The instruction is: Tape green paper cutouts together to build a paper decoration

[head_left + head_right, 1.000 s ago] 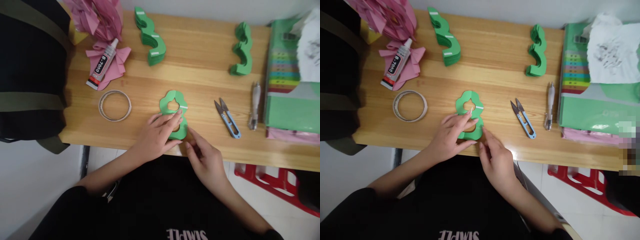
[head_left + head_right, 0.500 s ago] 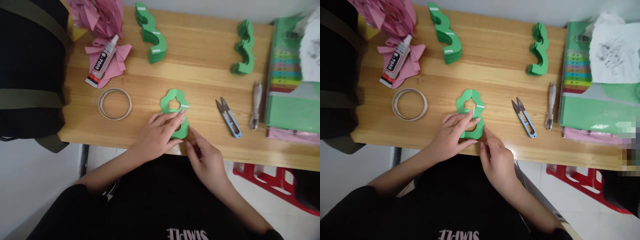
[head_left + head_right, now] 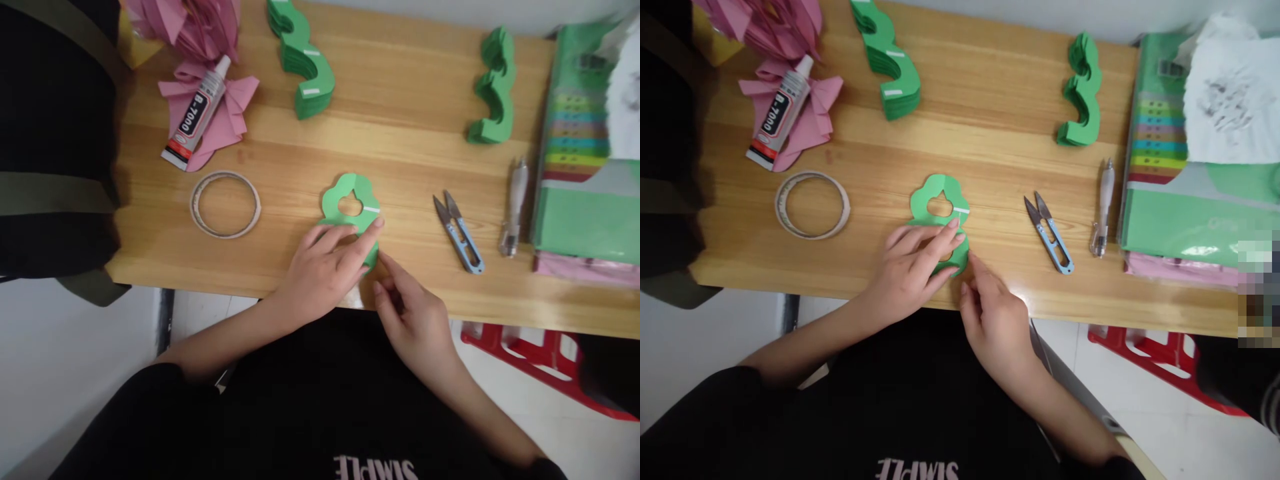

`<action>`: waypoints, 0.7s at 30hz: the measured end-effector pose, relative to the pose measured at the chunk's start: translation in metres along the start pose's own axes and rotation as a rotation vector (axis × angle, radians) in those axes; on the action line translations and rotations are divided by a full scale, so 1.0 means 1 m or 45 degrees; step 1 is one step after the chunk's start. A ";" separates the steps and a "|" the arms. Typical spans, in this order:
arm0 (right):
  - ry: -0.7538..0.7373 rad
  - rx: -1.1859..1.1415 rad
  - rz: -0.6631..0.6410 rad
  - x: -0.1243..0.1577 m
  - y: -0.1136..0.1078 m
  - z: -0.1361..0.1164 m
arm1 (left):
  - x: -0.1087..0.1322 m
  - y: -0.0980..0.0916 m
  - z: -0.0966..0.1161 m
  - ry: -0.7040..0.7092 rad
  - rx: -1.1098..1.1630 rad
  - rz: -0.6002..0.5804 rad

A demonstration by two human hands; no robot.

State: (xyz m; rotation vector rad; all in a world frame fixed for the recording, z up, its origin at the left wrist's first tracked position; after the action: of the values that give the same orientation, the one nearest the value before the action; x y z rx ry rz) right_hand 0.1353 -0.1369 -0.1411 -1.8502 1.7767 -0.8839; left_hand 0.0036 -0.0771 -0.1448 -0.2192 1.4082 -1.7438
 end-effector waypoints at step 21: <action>-0.228 0.433 0.027 0.001 0.001 -0.019 | 0.001 0.000 0.002 -0.010 -0.021 0.025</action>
State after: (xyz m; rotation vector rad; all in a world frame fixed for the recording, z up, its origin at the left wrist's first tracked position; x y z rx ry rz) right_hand 0.1209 -0.1354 -0.1285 -1.6326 1.4346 -0.9160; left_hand 0.0037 -0.0793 -0.1448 -0.2201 1.4148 -1.7143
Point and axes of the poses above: each hand's wrist, its own x-axis away from the middle knuckle, its own y-axis out of the palm, z = x × y, the point moved 5 cm from there along -x, towards the middle knuckle, and after that the axes turned 5 degrees about -x, right-handed, at the moved point
